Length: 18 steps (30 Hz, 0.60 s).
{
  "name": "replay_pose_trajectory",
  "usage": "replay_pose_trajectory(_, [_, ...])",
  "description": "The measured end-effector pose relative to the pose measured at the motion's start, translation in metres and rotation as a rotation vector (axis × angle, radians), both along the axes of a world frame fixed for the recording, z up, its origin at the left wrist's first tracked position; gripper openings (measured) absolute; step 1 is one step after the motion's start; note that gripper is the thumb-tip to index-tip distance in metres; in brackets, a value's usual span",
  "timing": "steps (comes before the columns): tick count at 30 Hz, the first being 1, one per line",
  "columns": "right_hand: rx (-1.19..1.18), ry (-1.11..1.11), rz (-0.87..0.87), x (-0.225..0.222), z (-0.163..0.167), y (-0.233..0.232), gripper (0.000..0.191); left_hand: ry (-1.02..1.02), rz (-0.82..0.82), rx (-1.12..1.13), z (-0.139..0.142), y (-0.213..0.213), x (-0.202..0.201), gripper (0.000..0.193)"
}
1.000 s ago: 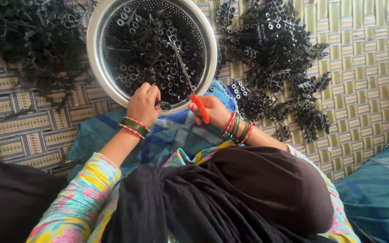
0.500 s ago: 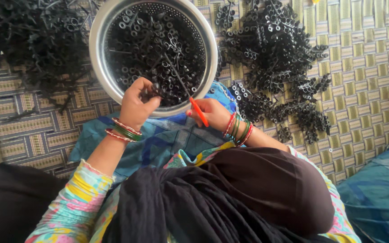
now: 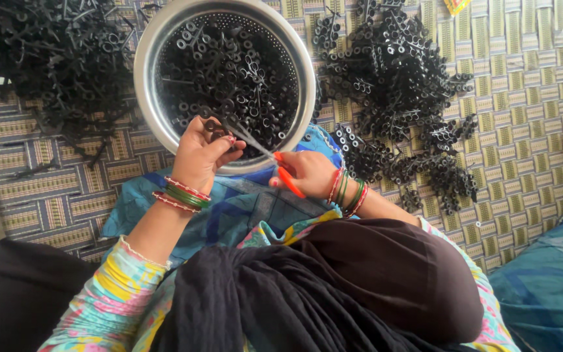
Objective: The person sits on a mat and uses red-handled scissors to cut small black metal rings from a metal bowl. The cut pieces are dropped back into the bowl or onto the mat.
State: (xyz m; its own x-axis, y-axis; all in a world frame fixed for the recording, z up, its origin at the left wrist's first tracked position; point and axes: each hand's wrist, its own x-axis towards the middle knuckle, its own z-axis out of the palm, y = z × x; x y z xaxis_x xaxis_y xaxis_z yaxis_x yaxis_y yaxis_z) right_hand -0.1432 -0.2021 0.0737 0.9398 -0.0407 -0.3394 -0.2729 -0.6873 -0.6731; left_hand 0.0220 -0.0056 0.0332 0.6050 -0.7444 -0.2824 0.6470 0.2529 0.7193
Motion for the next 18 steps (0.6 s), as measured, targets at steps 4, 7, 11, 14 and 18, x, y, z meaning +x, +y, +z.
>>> replay_pose_trajectory(4, [-0.100,-0.036,0.014,0.003,0.003,0.003,0.058,-0.129,0.046,0.053,-0.008,-0.002,-0.007,0.028])
replay_pose_trajectory(7, [-0.112,-0.100,0.006,0.002,0.000,0.004,0.059,-0.196,0.065,0.064,-0.016,-0.009,-0.018,0.029])
replay_pose_trajectory(11, [-0.083,-0.071,-0.019,-0.001,-0.007,0.005,0.051,-0.184,0.075,0.083,-0.023,-0.013,-0.031,0.031])
replay_pose_trajectory(14, [-0.112,-0.097,-0.046,-0.003,-0.010,0.006,0.043,-0.180,0.080,0.066,-0.025,-0.012,-0.030,0.031])
replay_pose_trajectory(18, [-0.157,-0.057,-0.019,-0.002,-0.010,0.004,0.045,-0.180,0.079,0.051,-0.025,-0.011,-0.025,0.031])
